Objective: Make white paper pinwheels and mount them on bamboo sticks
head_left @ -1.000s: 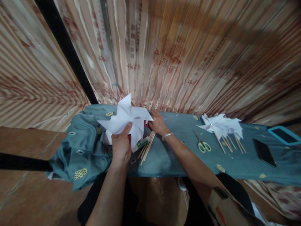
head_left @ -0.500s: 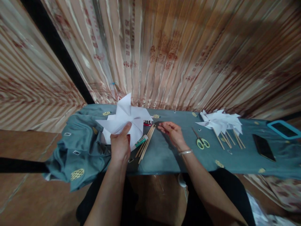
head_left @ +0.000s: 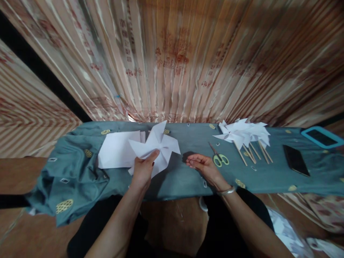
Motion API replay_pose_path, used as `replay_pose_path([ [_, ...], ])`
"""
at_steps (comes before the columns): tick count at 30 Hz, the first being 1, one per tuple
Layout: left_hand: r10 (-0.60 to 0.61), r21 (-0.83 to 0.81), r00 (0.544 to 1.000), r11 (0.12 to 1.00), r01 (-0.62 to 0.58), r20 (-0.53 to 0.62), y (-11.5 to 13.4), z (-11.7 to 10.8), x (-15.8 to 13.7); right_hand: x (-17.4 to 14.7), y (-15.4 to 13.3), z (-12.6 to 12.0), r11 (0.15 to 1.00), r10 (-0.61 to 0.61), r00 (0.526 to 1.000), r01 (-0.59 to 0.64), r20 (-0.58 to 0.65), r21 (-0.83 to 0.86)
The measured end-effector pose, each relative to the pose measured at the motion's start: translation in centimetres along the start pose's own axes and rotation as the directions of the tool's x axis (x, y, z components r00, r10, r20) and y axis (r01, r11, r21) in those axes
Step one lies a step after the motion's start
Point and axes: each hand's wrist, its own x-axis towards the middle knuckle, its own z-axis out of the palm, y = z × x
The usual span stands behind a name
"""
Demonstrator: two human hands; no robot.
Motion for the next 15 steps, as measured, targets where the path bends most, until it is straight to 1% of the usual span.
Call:
replay_pose_path([
  [3,-0.057,0.058,0.998,0.997,0.056,0.020,-1.5,0.6,-0.2,-0.9,-0.6,-0.7,0.997,0.010,1.000,-0.009,-0.001,0.082],
  [6,-0.087,0.143,0.994,0.987,0.077,0.063,-3.0,0.9,-0.4,-1.8,-1.3,-1.1,0.989,0.024,0.999,-0.029,0.036,0.142],
  [11,-0.090,0.265,0.987,0.963,0.052,0.133,-4.8,1.0,-0.8,-2.9,-1.9,-1.1,0.980,0.043,0.993,-0.063,0.109,0.187],
  [15,-0.074,0.308,0.988,0.951,0.029,0.134,-5.0,1.2,-1.1,-3.3,-2.0,-1.1,0.975,0.058,0.984,-0.092,0.170,0.203],
])
